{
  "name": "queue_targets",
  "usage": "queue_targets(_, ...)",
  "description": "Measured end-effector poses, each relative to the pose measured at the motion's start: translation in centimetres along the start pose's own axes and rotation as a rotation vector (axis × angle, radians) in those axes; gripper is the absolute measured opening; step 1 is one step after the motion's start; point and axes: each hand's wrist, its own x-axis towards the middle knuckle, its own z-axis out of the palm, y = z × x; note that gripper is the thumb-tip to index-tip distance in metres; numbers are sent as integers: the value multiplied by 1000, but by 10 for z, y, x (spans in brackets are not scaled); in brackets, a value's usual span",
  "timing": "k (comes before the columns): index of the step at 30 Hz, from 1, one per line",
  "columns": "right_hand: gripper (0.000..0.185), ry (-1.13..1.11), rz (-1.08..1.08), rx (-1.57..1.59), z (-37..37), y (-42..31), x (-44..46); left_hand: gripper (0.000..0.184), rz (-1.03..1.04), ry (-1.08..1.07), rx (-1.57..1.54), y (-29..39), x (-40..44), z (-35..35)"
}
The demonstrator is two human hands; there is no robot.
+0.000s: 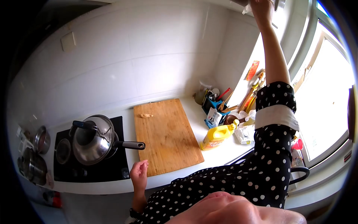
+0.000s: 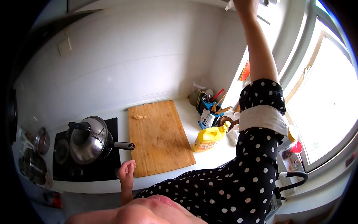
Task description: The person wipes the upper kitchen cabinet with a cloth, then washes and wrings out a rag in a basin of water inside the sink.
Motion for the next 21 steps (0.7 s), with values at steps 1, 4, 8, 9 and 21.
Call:
queue_targets(1,10,7,-77,28,-2,7,-1,13,15,6,4,2,2,0)
queue_targets(4,16,47,29,91,1,5,0,13,35,48,-18,3,3,3)
queue_targets(8,18,60,68,144,13,1,9,13,12,38,-9,-2,3,0)
queue_targets(9,17,42,-11,93,9,5,8,13,11,51,-4,-2,3,0)
queue_targets(21,9,106,109,-47,-1,13,-10,13,49,66,6,-2,1,-3)
